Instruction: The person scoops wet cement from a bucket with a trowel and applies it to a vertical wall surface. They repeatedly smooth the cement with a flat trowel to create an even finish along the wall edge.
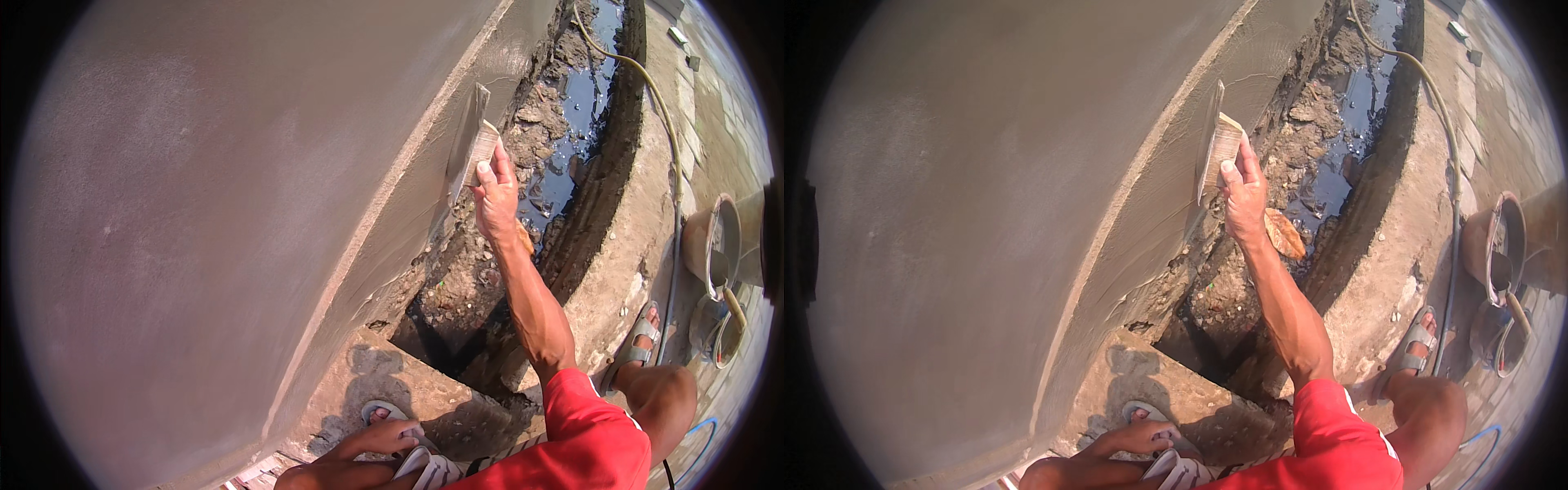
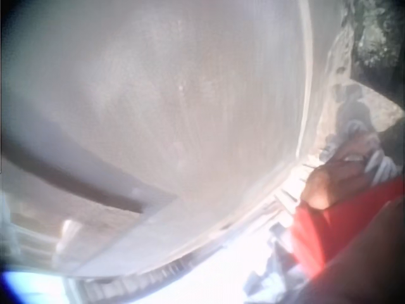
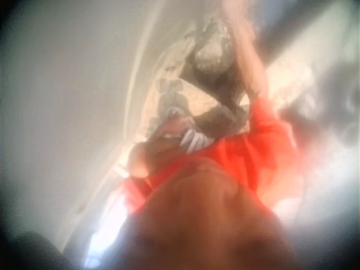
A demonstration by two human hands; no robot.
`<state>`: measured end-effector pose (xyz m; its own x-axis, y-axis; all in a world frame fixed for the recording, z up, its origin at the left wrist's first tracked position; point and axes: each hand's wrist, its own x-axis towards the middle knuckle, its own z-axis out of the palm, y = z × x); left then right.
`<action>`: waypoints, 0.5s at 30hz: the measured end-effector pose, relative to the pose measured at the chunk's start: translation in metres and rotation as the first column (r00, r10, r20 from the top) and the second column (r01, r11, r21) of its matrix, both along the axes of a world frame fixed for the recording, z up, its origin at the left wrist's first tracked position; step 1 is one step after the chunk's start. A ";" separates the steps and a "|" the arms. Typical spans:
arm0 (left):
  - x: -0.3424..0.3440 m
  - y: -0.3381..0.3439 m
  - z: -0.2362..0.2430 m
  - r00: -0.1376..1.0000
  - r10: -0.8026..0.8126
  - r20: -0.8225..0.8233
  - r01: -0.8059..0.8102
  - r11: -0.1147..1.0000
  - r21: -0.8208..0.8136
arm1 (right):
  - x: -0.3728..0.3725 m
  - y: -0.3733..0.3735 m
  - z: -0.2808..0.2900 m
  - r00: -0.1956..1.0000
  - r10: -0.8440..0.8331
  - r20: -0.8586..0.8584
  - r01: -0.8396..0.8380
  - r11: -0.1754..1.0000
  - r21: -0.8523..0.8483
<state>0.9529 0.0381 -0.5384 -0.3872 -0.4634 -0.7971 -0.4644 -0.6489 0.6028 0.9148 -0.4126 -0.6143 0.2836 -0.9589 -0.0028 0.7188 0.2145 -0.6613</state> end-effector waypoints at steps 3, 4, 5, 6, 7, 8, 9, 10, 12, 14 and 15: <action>0.003 0.010 0.002 0.996 -0.070 0.063 0.076 0.992 -0.099 | 0.007 0.042 0.016 0.997 -0.005 -0.075 -0.007 0.987 -0.159; 0.005 0.014 0.003 0.993 -0.079 0.089 0.092 0.983 -0.156 | 0.008 0.059 0.022 0.995 0.006 -0.102 -0.024 0.985 -0.173; 0.006 0.013 0.005 0.993 -0.087 0.079 0.097 0.986 -0.135 | 0.009 0.075 0.032 0.991 0.015 -0.132 -0.041 0.981 -0.192; 0.007 0.011 0.007 0.993 -0.098 0.067 0.105 0.988 -0.115 | 0.010 0.091 0.039 0.990 0.025 -0.138 -0.053 0.977 -0.208; 0.008 0.009 0.009 0.993 -0.109 0.054 0.114 0.989 -0.095 | 0.012 0.106 0.044 0.989 0.034 -0.144 -0.066 0.972 -0.224; 0.008 0.010 0.012 0.996 -0.077 0.034 0.080 0.992 -0.098 | 0.013 0.123 0.048 0.989 0.040 -0.145 -0.075 0.967 -0.245; 0.007 0.012 0.013 0.999 -0.044 0.011 0.044 0.994 -0.097 | 0.015 0.140 0.050 0.987 0.062 -0.146 -0.099 0.960 -0.262; 0.007 0.013 0.015 1.000 -0.011 -0.012 0.009 0.995 -0.097 | 0.016 0.158 0.049 0.981 0.093 -0.172 -0.134 0.959 -0.249; 0.007 0.017 0.022 0.996 0.053 -0.067 -0.059 0.994 -0.097 | 0.013 0.191 0.054 0.967 0.214 -0.140 -0.237 0.956 -0.173; 0.011 0.021 0.034 0.988 0.093 -0.126 -0.106 0.989 -0.102 | 0.013 0.224 0.051 0.942 0.331 0.052 -0.330 0.943 -0.036; 0.013 0.023 0.042 0.982 0.082 -0.169 -0.101 0.989 -0.107 | 0.011 0.239 0.053 0.908 0.311 0.281 -0.343 0.937 0.070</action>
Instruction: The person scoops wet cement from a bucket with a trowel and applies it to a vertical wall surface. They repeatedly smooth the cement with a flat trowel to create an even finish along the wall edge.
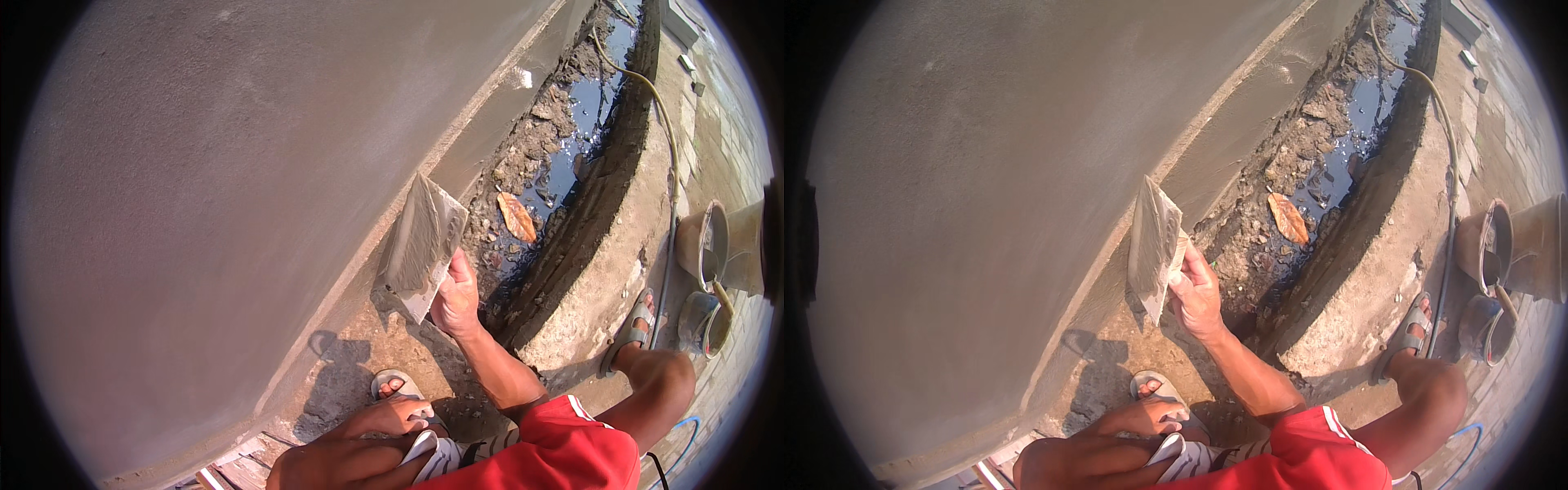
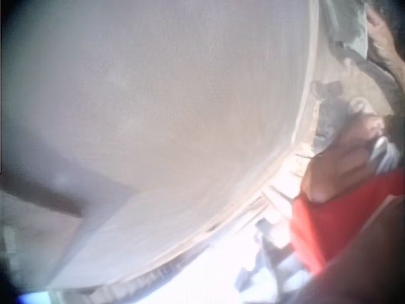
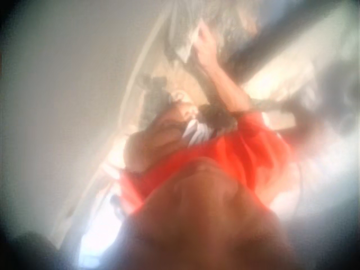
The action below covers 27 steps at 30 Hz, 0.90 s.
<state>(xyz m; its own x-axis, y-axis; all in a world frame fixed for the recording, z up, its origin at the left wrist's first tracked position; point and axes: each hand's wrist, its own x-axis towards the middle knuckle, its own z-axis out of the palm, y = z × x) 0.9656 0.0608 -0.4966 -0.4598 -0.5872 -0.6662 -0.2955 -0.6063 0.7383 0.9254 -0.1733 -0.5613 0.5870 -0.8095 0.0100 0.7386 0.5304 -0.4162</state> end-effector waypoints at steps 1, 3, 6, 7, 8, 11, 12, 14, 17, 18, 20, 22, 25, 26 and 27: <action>0.003 0.000 0.008 0.999 -0.006 -0.049 0.005 1.000 -0.012 | -0.003 0.008 -0.001 1.000 0.010 0.030 -0.015 0.989 0.147; 0.005 -0.001 0.025 0.989 -0.025 -0.142 0.020 0.999 -0.033 | -0.017 0.011 -0.005 0.986 0.046 0.162 -0.097 0.941 0.323; 0.011 -0.003 0.045 0.966 -0.049 -0.254 0.036 0.998 -0.056 | -0.031 0.020 -0.040 0.996 0.026 0.084 -0.058 0.912 0.407; 0.014 -0.002 0.049 0.958 -0.056 -0.282 0.041 0.997 -0.059 | -0.032 0.026 -0.050 0.998 0.027 0.060 -0.051 0.890 0.452; 0.016 -0.001 0.054 0.948 -0.063 -0.310 0.045 0.997 -0.066 | -0.029 0.031 -0.053 0.997 0.035 0.074 -0.065 0.889 0.453; 0.022 0.000 0.062 0.923 -0.084 -0.376 0.057 0.995 -0.081 | -0.018 0.046 -0.065 0.995 0.058 0.079 -0.088 0.892 0.443; 0.023 -0.001 0.064 0.917 -0.088 -0.390 0.061 0.995 -0.083 | -0.015 0.049 -0.072 0.996 0.070 0.054 -0.086 0.897 0.433; 0.024 0.000 0.068 0.899 -0.098 -0.426 0.068 0.994 -0.087 | -0.008 0.053 -0.081 0.996 0.085 0.017 -0.084 0.905 0.416; 0.026 -0.001 0.072 0.884 -0.107 -0.455 0.071 0.993 -0.095 | 0.001 0.052 -0.084 0.996 0.080 -0.046 -0.053 0.905 0.422; 0.025 0.000 0.075 0.878 -0.105 -0.467 0.070 0.993 -0.092 | 0.003 0.051 -0.085 0.995 0.077 -0.069 -0.040 0.902 0.430; 0.025 0.000 0.075 0.866 -0.115 -0.487 0.077 0.992 -0.099 | 0.002 0.047 -0.089 0.992 0.073 -0.104 -0.017 0.890 0.455; 0.026 0.001 0.076 0.855 -0.117 -0.505 0.075 0.992 -0.103 | 0.003 0.047 -0.094 0.987 0.080 -0.140 -0.009 0.894 0.448; 0.031 0.003 0.079 0.855 -0.115 -0.505 0.066 0.991 -0.115 | 0.017 0.049 -0.087 0.976 0.089 -0.198 0.005 0.904 0.428; 0.032 0.003 0.079 0.852 -0.119 -0.510 0.067 0.991 -0.119 | 0.018 0.049 -0.085 0.977 0.091 -0.194 -0.003 0.911 0.412; 0.032 0.005 0.079 0.854 -0.115 -0.507 0.062 0.991 -0.119 | 0.019 0.049 -0.082 0.978 0.094 -0.188 -0.012 0.918 0.396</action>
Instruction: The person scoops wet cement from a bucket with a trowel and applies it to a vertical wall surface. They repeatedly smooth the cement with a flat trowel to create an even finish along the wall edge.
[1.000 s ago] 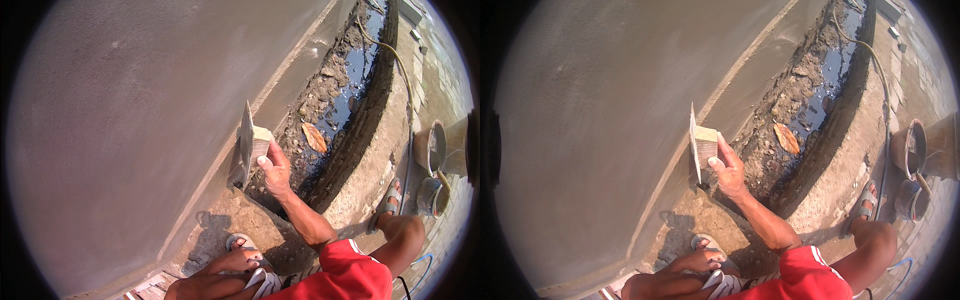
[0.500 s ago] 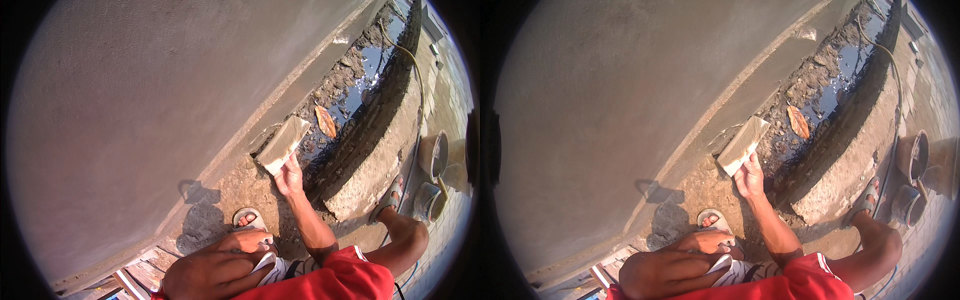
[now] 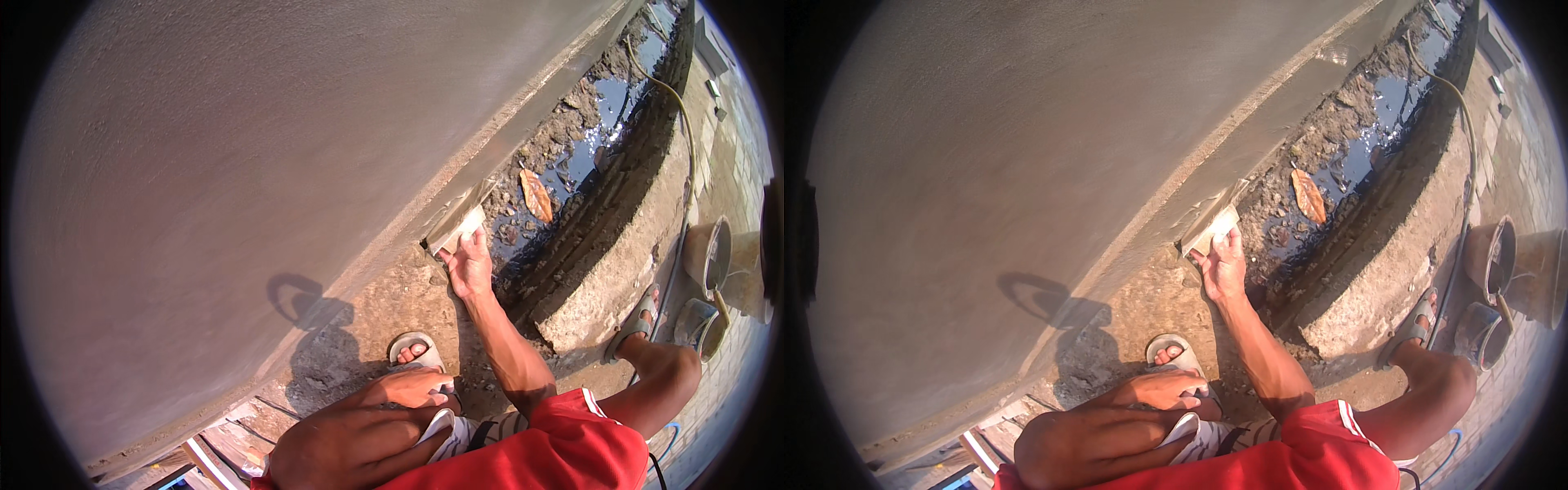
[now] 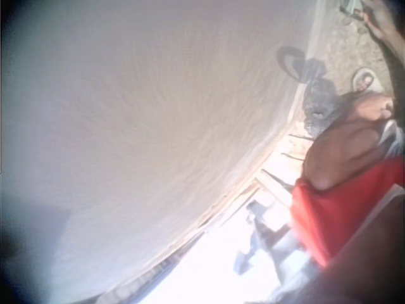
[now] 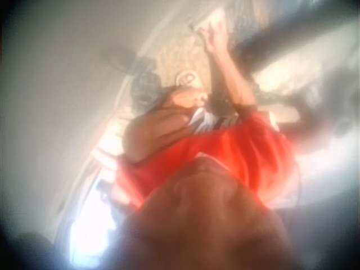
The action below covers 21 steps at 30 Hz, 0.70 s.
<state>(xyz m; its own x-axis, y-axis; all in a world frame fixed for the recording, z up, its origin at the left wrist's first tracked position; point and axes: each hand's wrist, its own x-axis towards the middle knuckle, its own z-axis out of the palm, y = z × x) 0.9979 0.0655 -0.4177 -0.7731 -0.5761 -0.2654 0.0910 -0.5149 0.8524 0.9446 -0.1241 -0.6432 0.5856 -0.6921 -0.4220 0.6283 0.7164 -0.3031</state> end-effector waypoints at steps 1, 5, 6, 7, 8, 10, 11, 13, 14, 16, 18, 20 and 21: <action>0.002 0.002 -0.002 1.000 0.000 -0.008 0.000 1.000 -0.006 | 0.000 0.001 0.001 1.000 0.010 0.002 -0.010 1.000 -0.020; 0.006 0.006 -0.004 1.000 0.003 -0.017 -0.003 1.000 -0.022 | 0.004 0.006 0.027 1.000 -0.002 -0.016 -0.001 0.988 -0.157; 0.006 0.005 -0.008 1.000 0.008 -0.014 -0.008 1.000 -0.029 | 0.004 0.006 0.035 0.999 -0.007 -0.037 0.001 0.987 -0.159; 0.007 0.009 -0.003 1.000 0.015 -0.002 -0.015 1.000 -0.022 | 0.010 0.010 0.048 0.999 -0.004 -0.036 -0.002 0.988 -0.151; 0.008 0.010 -0.003 1.000 0.013 -0.001 -0.013 1.000 -0.025 | 0.012 0.014 0.059 0.999 -0.015 -0.043 0.007 0.986 -0.165; 0.010 0.010 -0.004 1.000 0.017 0.005 -0.016 0.999 -0.029 | 0.019 0.025 0.067 0.995 -0.067 -0.072 0.052 0.980 -0.195; 0.012 0.011 -0.005 1.000 0.015 0.005 -0.015 1.000 -0.027 | 0.021 0.030 0.071 0.992 -0.095 -0.088 0.075 0.975 -0.208; 0.012 0.013 -0.008 1.000 0.013 0.017 -0.013 1.000 -0.025 | 0.026 0.040 0.083 0.982 -0.136 -0.129 0.104 0.967 -0.231; 0.012 0.012 -0.009 1.000 0.015 0.025 -0.014 1.000 -0.022 | 0.028 0.046 0.090 0.979 -0.142 -0.148 0.102 0.962 -0.252; 0.012 0.013 -0.014 0.999 0.015 0.051 -0.014 1.000 -0.017 | 0.029 0.058 0.102 0.975 -0.115 -0.190 0.050 0.947 -0.316; 0.011 0.012 -0.020 0.996 0.016 0.087 -0.015 1.000 -0.014 | 0.036 0.070 0.117 0.963 -0.142 -0.228 0.043 0.920 -0.388; 0.006 0.010 -0.029 0.989 0.015 0.146 -0.014 1.000 -0.008 | 0.036 0.083 0.133 0.964 -0.122 -0.237 0.008 0.901 -0.434; 0.003 0.009 -0.035 0.982 0.014 0.187 -0.013 1.000 -0.004 | 0.033 0.091 0.143 0.968 -0.090 -0.236 -0.023 0.899 -0.438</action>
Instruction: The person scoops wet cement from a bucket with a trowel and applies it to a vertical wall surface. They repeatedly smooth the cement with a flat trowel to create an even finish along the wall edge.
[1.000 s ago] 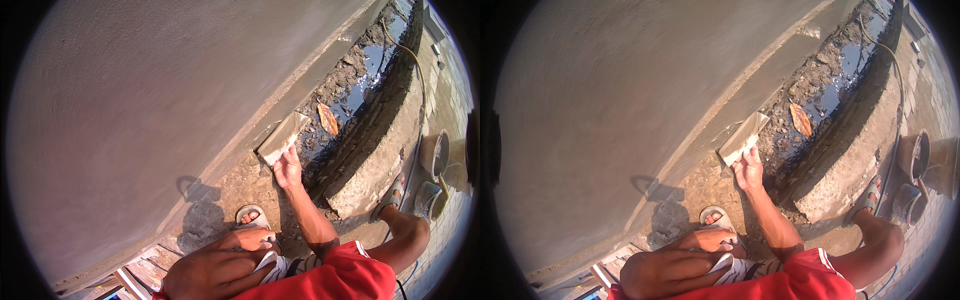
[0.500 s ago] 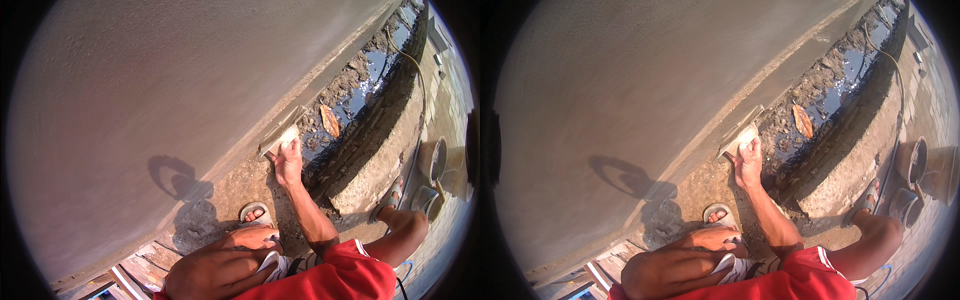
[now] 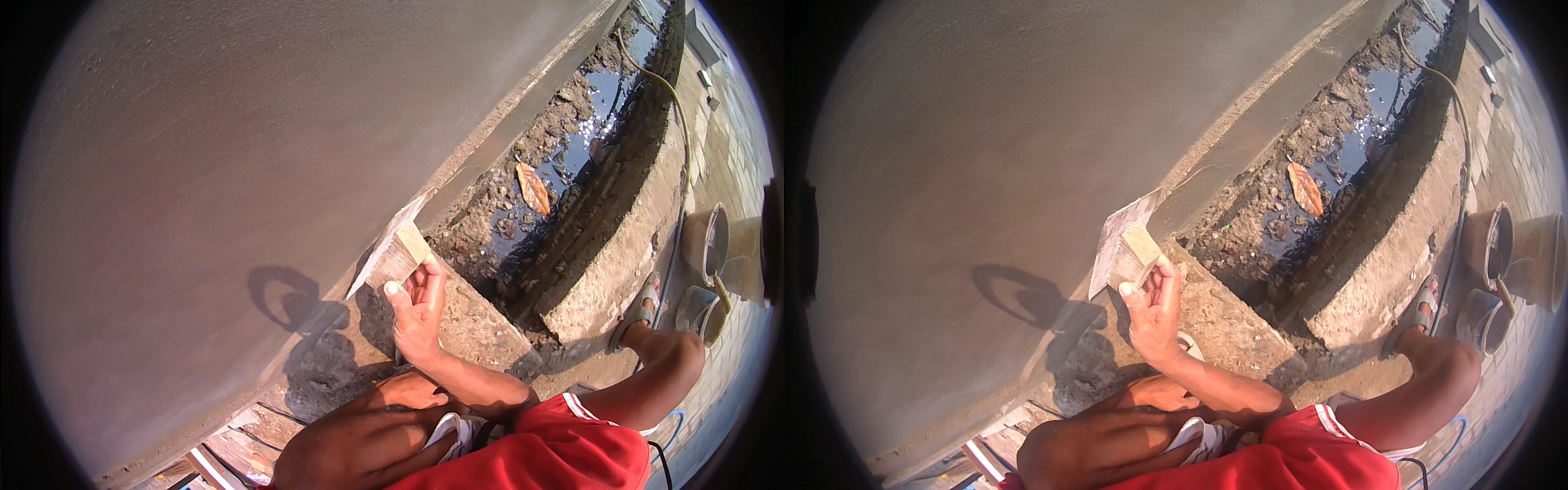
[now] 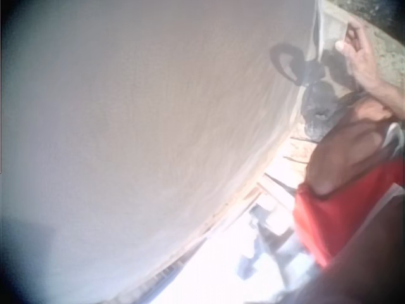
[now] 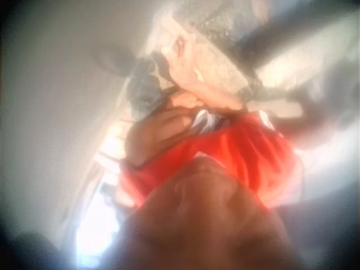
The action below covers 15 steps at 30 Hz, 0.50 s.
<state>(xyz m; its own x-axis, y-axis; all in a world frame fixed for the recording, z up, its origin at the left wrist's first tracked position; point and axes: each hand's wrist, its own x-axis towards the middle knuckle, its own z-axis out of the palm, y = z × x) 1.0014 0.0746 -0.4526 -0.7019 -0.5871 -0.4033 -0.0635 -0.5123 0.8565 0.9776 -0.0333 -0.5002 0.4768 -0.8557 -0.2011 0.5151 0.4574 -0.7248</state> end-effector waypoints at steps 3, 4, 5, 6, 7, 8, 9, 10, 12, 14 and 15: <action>-0.012 -0.006 -0.024 0.985 -0.007 0.172 0.006 1.000 0.012 | -0.020 0.015 0.011 0.975 0.124 0.185 -0.127 0.992 0.005; -0.015 -0.008 -0.032 0.974 -0.013 0.227 0.010 1.000 0.017 | -0.029 0.014 0.010 0.960 0.165 0.228 -0.173 0.985 0.015; -0.018 -0.011 -0.040 0.962 -0.025 0.273 0.019 0.999 0.025 | -0.036 0.006 0.006 0.967 0.120 0.226 -0.125 0.992 0.006; -0.021 -0.013 -0.045 0.947 -0.035 0.318 0.024 0.999 0.039 | -0.042 -0.003 0.001 0.970 0.082 0.229 -0.085 0.996 0.001; -0.023 -0.013 -0.050 0.933 -0.045 0.357 0.027 0.998 0.056 | -0.045 -0.015 -0.011 0.974 0.037 0.222 -0.054 0.996 0.071; -0.024 -0.012 -0.054 0.919 -0.057 0.389 0.026 0.996 0.085 | -0.044 -0.028 -0.032 0.977 -0.005 0.214 -0.027 0.989 0.148; -0.026 -0.014 -0.057 0.916 -0.052 0.397 0.022 0.997 0.080 | -0.050 -0.046 -0.054 0.976 -0.015 0.218 -0.036 0.972 0.231; -0.028 -0.016 -0.056 0.913 -0.049 0.406 0.019 0.997 0.077 | -0.054 -0.063 -0.076 0.974 -0.030 0.227 -0.045 0.948 0.316; -0.033 -0.016 -0.056 0.912 -0.007 0.410 -0.008 0.999 0.035 | -0.057 -0.085 -0.114 0.986 -0.055 0.156 -0.002 0.940 0.341; -0.038 -0.015 -0.055 0.909 0.046 0.414 -0.043 0.999 -0.015 | -0.053 -0.099 -0.141 0.989 -0.060 0.135 0.002 0.921 0.390; -0.040 -0.014 -0.055 0.907 0.071 0.414 -0.060 0.997 -0.039 | -0.050 -0.105 -0.152 0.990 -0.065 0.129 0.008 0.917 0.399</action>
<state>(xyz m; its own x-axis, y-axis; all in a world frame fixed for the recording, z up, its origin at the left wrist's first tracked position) 0.9616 0.0602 -0.5078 -0.4340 -0.6397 -0.6344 -0.3835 -0.5060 0.7726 0.9272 -0.1379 -0.6522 0.4939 -0.7364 -0.4624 0.6180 0.6713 -0.4092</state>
